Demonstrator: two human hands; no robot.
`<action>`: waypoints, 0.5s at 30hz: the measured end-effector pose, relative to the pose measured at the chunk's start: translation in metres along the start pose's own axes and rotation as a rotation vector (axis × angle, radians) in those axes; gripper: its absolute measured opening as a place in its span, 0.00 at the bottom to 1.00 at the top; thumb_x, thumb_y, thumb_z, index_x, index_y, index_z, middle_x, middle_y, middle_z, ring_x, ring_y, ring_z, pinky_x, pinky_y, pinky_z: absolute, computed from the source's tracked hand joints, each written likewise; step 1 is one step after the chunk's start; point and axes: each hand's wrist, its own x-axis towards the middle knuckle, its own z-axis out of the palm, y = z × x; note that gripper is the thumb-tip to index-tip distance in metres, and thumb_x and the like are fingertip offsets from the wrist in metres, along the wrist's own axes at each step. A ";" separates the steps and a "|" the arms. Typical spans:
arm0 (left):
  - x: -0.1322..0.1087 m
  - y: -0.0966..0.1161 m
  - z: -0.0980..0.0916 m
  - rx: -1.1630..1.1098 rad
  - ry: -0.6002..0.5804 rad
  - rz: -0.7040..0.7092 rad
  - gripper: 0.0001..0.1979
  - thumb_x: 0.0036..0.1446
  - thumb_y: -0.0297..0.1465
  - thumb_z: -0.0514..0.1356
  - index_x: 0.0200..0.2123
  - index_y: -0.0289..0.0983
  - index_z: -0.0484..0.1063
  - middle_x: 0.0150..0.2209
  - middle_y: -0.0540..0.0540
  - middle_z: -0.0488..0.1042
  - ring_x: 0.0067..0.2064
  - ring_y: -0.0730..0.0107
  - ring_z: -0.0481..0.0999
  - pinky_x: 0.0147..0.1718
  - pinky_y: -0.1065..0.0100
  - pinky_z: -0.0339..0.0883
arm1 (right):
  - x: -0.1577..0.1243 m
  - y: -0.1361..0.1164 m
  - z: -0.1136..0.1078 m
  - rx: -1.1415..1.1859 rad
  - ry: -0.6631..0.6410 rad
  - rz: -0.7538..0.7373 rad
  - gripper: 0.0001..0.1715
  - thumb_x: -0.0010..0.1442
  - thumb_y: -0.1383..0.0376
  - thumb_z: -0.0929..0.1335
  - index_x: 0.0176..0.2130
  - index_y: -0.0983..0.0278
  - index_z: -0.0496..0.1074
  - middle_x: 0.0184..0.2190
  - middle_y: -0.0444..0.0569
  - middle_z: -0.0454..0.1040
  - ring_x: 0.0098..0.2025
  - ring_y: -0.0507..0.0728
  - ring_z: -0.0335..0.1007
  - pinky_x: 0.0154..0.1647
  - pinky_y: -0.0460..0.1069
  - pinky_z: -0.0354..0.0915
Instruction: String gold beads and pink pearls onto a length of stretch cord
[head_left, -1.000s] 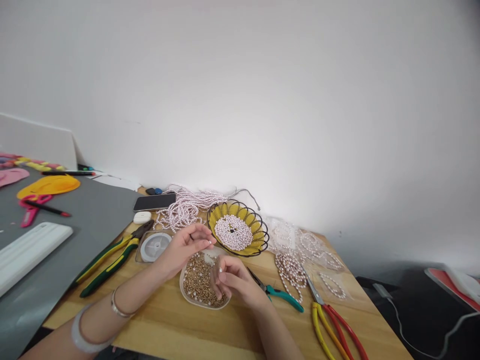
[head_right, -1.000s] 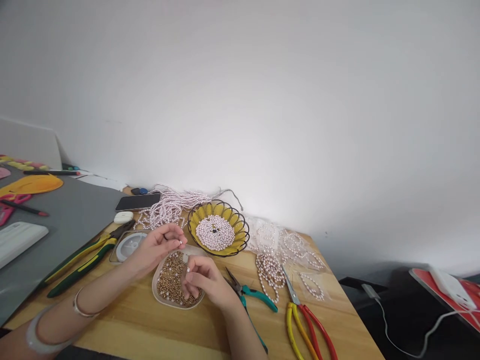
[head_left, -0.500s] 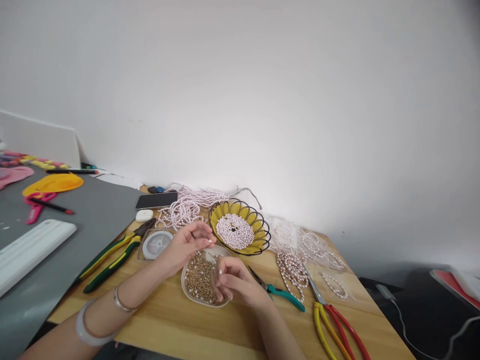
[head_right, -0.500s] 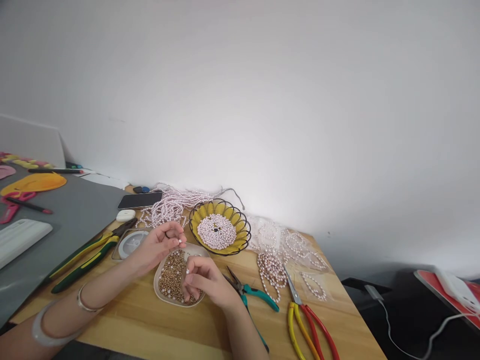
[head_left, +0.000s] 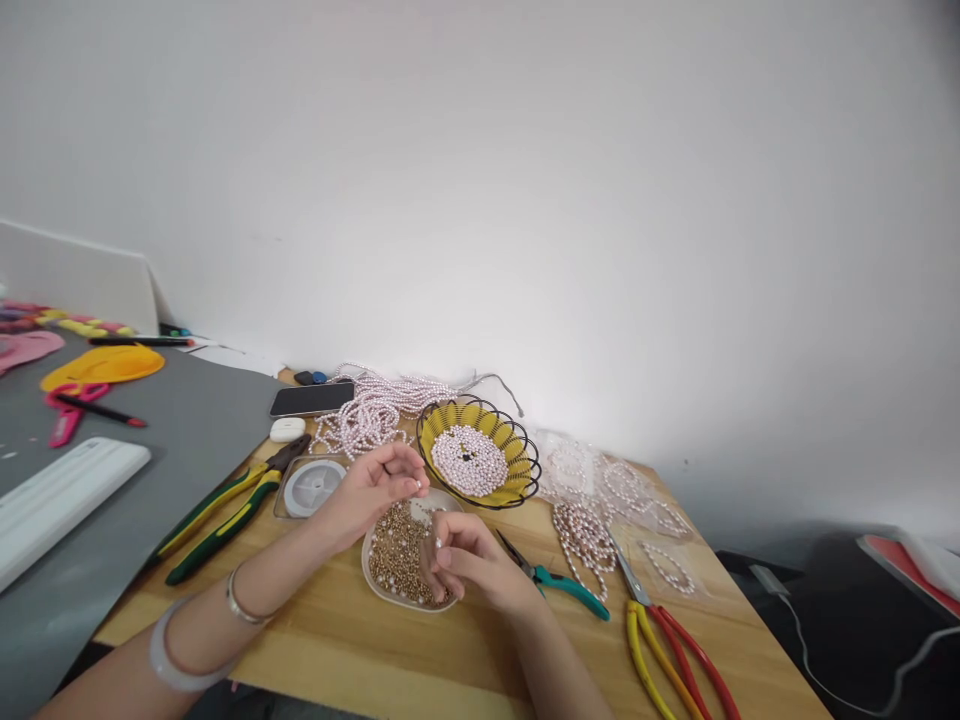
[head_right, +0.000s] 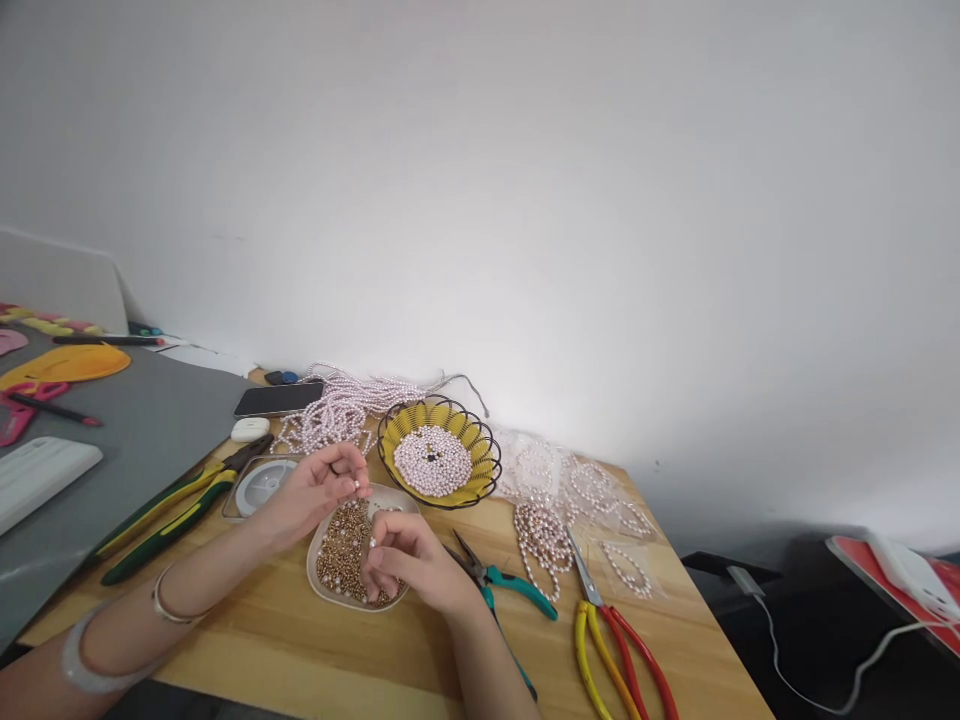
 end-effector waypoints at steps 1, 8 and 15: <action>0.000 0.000 0.000 0.005 -0.004 0.002 0.16 0.49 0.34 0.77 0.36 0.35 0.77 0.30 0.49 0.79 0.33 0.73 0.77 0.37 0.72 0.71 | 0.000 0.000 0.000 -0.001 0.001 -0.002 0.20 0.61 0.54 0.75 0.31 0.62 0.66 0.14 0.34 0.63 0.19 0.49 0.62 0.26 0.46 0.57; 0.000 -0.001 0.000 0.033 0.005 0.000 0.17 0.48 0.35 0.77 0.36 0.35 0.77 0.31 0.49 0.78 0.34 0.73 0.77 0.38 0.72 0.72 | 0.000 0.002 0.000 0.006 0.014 -0.019 0.21 0.60 0.53 0.76 0.31 0.62 0.66 0.14 0.34 0.63 0.19 0.50 0.62 0.26 0.46 0.58; 0.000 -0.001 -0.001 0.020 -0.007 0.010 0.16 0.50 0.36 0.76 0.36 0.35 0.77 0.31 0.49 0.78 0.33 0.72 0.76 0.38 0.71 0.72 | 0.000 -0.001 0.000 0.035 -0.005 -0.020 0.20 0.60 0.54 0.76 0.30 0.62 0.67 0.14 0.34 0.63 0.19 0.50 0.62 0.27 0.47 0.60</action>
